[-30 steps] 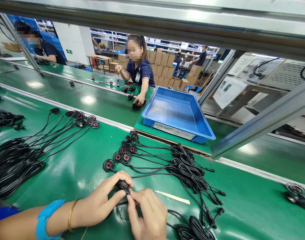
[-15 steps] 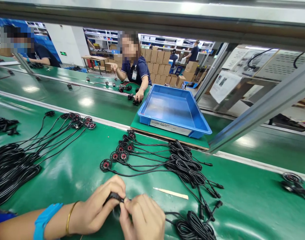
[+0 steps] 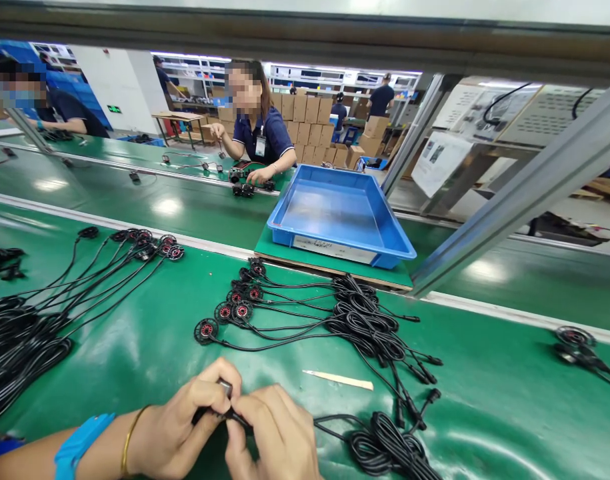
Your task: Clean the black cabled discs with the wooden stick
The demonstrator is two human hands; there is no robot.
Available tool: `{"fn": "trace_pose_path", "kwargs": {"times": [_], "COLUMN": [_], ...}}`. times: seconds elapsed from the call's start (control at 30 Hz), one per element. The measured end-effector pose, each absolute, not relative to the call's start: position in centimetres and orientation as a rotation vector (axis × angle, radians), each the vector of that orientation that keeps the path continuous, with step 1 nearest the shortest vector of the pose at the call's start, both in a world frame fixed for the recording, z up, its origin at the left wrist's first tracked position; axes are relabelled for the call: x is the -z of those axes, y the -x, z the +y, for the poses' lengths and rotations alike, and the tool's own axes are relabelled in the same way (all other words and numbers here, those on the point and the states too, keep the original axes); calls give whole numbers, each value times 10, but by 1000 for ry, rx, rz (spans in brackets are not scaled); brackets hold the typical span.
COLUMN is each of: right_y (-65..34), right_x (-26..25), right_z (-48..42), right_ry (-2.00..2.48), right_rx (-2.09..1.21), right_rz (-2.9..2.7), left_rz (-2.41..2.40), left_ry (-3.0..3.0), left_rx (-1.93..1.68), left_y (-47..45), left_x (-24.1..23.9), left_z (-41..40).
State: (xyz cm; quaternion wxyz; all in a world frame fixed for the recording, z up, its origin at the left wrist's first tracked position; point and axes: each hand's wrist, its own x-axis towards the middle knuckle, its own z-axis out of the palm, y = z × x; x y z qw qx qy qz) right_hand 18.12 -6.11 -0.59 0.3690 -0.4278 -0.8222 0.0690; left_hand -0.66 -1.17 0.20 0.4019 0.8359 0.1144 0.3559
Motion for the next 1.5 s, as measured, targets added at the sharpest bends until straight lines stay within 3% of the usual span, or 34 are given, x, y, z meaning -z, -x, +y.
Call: {"fn": "trace_pose_path", "kwargs": {"times": [0.37, 0.53, 0.63, 0.87, 1.13, 1.5], "right_y": [-185, -269, -305, -304, -234, -192], "right_x": [-3, -10, -1, 2, -13, 21], "right_z": [-46, -31, -25, -22, -37, -44], "right_ry": [1360, 2050, 2214, 1693, 1280, 1151], "right_rx": [-698, -309, -345, -387, -430, -223], "right_rz": [-1806, -2165, -2249, -2357, -1563, -1841], "left_rz": [726, 791, 812, 718, 781, 749], "left_ry": [-1470, -1187, -1162, -1146, -1323, -1329], "left_rx": [-852, -741, -709, -765, -654, -671], "left_y": [-6, -4, -4, -7, -3, -11], "left_x": [1, 7, 9, 13, 8, 17], "left_z": [-5, 10, 15, 14, 10, -2]}}
